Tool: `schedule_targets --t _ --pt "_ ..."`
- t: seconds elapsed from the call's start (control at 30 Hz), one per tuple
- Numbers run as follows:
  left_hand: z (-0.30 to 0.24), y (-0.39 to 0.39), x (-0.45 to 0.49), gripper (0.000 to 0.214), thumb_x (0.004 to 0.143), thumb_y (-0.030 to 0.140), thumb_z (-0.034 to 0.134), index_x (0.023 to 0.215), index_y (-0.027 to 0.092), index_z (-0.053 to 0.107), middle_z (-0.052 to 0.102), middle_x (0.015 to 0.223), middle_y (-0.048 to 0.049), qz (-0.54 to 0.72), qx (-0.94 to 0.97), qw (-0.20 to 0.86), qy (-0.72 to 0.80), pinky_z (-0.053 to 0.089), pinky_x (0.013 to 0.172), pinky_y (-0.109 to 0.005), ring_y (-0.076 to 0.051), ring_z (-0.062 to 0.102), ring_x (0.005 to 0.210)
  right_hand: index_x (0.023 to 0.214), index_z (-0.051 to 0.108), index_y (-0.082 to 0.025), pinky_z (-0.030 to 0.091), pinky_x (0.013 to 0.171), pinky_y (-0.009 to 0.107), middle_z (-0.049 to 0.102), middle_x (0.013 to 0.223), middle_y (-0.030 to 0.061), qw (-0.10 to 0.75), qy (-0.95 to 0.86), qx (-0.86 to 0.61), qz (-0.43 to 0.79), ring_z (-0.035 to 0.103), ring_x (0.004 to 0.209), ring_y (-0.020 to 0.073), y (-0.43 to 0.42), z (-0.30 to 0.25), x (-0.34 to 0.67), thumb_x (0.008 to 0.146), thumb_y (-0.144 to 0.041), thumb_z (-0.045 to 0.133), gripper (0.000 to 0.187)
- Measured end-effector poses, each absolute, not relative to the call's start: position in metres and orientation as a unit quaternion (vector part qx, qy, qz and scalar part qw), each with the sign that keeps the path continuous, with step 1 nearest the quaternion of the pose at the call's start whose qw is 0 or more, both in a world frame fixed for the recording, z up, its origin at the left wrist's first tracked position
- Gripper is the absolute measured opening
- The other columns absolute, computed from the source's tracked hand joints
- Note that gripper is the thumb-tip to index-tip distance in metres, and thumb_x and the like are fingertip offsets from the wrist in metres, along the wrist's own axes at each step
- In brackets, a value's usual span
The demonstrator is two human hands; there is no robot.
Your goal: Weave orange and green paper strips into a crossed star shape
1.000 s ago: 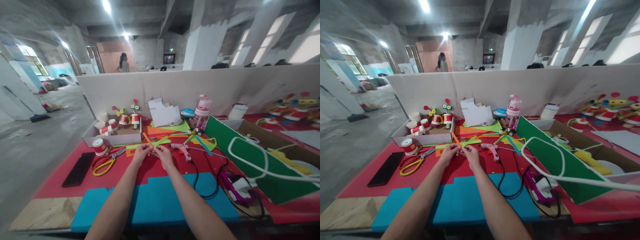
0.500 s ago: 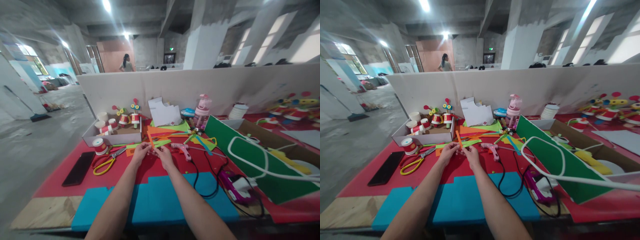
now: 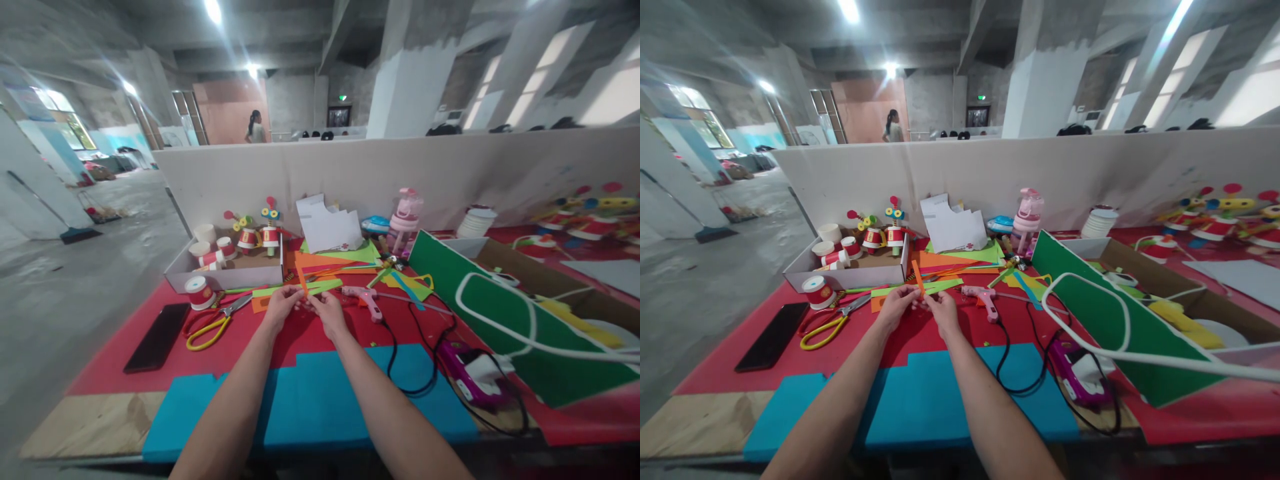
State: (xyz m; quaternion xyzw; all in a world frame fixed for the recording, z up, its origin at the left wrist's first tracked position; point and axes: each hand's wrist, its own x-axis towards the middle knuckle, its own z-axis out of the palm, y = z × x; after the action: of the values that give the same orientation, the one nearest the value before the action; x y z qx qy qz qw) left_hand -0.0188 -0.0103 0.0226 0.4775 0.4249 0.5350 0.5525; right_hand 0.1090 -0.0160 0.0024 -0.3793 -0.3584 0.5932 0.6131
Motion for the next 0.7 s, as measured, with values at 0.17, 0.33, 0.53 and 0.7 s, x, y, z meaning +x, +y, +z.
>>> schedule_targets --t 0.17,0.33,0.53,0.7 --pt "0.02 -0.0098 -0.0178 0.033 0.06 0.039 0.079 0.075 0.012 0.066 0.064 0.065 -0.0033 0.515 0.492 0.562 0.421 0.04 0.051 -0.021 -0.008 0.053 0.052 0.07 0.062 -0.017 0.054 0.068 0.032 0.069 0.065 0.0017 0.616 -0.354 -0.368 0.599 0.066 0.061 0.0168 -0.0169 0.0038 0.1085 0.053 -0.039 0.081 0.034" --pt "0.0184 -0.0082 -0.0199 0.03 0.06 0.037 0.078 0.071 0.012 0.065 0.062 0.061 -0.0014 0.516 0.497 0.541 0.44 0.039 0.052 -0.021 -0.008 0.051 0.05 0.071 0.067 -0.015 0.054 0.071 0.033 0.07 0.066 0.0023 0.604 -0.357 -0.351 0.62 0.066 0.062 0.0164 -0.0184 0.0059 0.109 0.056 -0.038 0.08 0.031" --pt "0.0183 -0.0095 -0.018 0.033 0.062 0.039 0.078 0.075 0.012 0.064 0.062 0.064 -0.0011 0.51 0.509 0.558 0.412 0.039 0.053 -0.021 -0.008 0.051 0.053 0.07 0.069 -0.016 0.054 0.068 0.032 0.069 0.064 0.0018 0.611 -0.363 -0.35 0.61 0.064 0.059 0.0163 -0.0197 0.0091 0.1107 0.056 -0.04 0.08 0.029" --pt "0.017 -0.0088 -0.0167 0.034 0.061 0.041 0.078 0.073 0.013 0.062 0.06 0.06 0.0004 0.519 0.505 0.544 0.424 0.038 0.051 -0.021 -0.008 0.05 0.051 0.073 0.069 -0.016 0.053 0.061 0.03 0.068 0.062 0.001 0.62 -0.368 -0.363 0.59 0.063 0.059 0.0164 -0.02 0.0077 0.1103 0.056 -0.041 0.08 0.031"
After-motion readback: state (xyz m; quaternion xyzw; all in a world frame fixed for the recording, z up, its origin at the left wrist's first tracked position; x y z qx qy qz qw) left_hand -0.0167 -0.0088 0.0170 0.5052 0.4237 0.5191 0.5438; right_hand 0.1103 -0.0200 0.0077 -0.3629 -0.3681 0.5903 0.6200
